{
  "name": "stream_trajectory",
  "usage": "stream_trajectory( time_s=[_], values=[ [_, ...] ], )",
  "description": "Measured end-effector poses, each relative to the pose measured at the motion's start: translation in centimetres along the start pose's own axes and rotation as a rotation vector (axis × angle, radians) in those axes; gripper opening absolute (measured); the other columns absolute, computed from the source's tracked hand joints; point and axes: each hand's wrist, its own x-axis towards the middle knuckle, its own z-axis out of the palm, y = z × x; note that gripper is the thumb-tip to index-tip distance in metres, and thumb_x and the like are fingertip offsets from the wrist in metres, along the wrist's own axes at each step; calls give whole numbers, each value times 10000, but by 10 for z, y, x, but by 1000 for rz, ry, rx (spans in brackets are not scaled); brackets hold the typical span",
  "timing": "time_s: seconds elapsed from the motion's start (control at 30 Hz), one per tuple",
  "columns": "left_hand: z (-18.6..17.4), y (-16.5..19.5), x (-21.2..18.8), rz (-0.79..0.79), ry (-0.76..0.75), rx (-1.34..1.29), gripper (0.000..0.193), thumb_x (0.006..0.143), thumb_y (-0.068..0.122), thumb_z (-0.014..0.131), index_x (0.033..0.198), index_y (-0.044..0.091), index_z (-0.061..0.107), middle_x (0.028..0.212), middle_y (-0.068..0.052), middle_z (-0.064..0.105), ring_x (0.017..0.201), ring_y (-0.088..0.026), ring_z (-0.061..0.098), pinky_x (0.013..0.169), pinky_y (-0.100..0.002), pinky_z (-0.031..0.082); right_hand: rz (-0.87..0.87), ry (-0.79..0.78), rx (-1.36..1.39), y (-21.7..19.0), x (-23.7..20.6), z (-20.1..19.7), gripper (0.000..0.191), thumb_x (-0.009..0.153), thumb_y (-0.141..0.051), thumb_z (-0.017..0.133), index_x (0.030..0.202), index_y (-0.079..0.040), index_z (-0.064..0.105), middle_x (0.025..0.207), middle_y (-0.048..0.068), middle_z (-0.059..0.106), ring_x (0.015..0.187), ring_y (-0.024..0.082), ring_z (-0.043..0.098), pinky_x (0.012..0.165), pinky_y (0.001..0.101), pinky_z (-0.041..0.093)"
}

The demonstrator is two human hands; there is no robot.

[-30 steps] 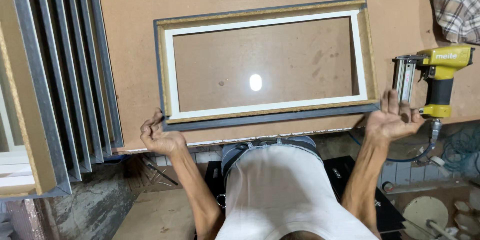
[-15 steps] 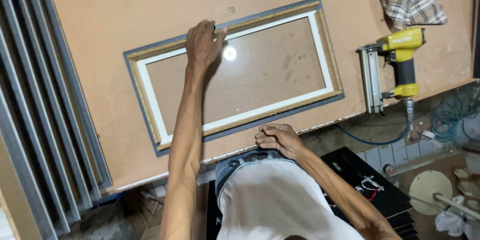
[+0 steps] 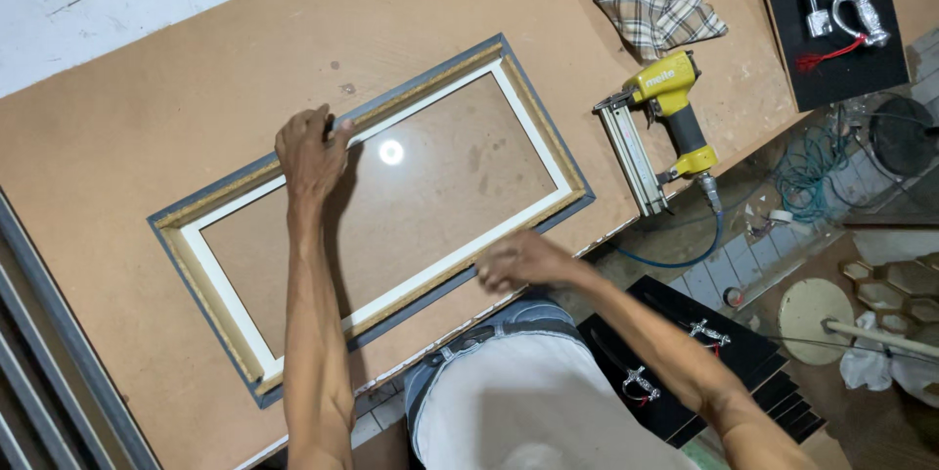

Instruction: The person assembles a decorative frame by placing a glass pane into a frame, wiping the glass with a cloth, inserting a black backing board with a mounted sword, and securing the backing with a nail gun. The person repeats the process for a second frame.

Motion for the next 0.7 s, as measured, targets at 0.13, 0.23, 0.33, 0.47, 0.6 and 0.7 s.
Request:
stream_trajectory(
  time_s=[0.13, 0.23, 0.33, 0.47, 0.6, 0.7],
  values=[
    [-41, -18, -29, -73, 259, -231, 370, 1032, 195, 753, 1323, -18, 670, 1372, -226, 558, 1295, -374, 496, 1052, -421, 488, -593, 754, -482, -65, 2, -177, 344, 838, -158, 800, 1149, -29, 730, 1039, 114, 772, 892, 151, 724, 774, 295, 598],
    [-83, -43, -75, -185, 410, -72, 342, 1000, 130, 794, 1306, 2, 707, 1362, -185, 622, 1297, -334, 573, 1067, -401, 515, -175, 1141, -632, -100, 30, -279, 391, 842, -182, 772, 1210, -69, 701, 1131, 110, 720, 1029, 274, 695, 881, 441, 556],
    [-113, -64, -133, -329, 521, 44, 272, 1005, 30, 752, 1265, -38, 715, 1365, -185, 654, 1279, -331, 623, 1056, -384, 542, 39, 1259, -830, -117, 71, -335, 413, 766, -313, 878, 1061, -67, 725, 1248, 144, 637, 1169, 351, 578, 938, 592, 450],
    [-135, -79, -195, -498, 549, 97, 249, 1001, 48, 722, 1234, -41, 722, 1261, -198, 674, 1150, -334, 666, 1012, -401, 542, 173, 1173, -990, -121, 96, -370, 345, 849, -359, 852, 909, -35, 750, 1134, 189, 641, 1090, 380, 576, 994, 676, 411],
    [-138, -96, -228, -502, 442, 104, 227, 1016, 66, 703, 1218, -34, 726, 1233, -193, 693, 1187, -333, 647, 1027, -420, 525, -281, 1121, -594, -98, 24, -420, 381, 798, 23, 744, 1163, -16, 639, 933, 107, 714, 776, 149, 714, 575, 231, 577],
    [-137, -113, -230, -370, 422, 168, 200, 1010, 49, 715, 1192, -31, 735, 1222, -170, 696, 1248, -349, 589, 1075, -457, 481, -431, 990, -465, -90, -90, -422, 340, 819, 22, 743, 1144, -8, 648, 930, 106, 712, 772, 141, 700, 598, 230, 566]
  ],
)
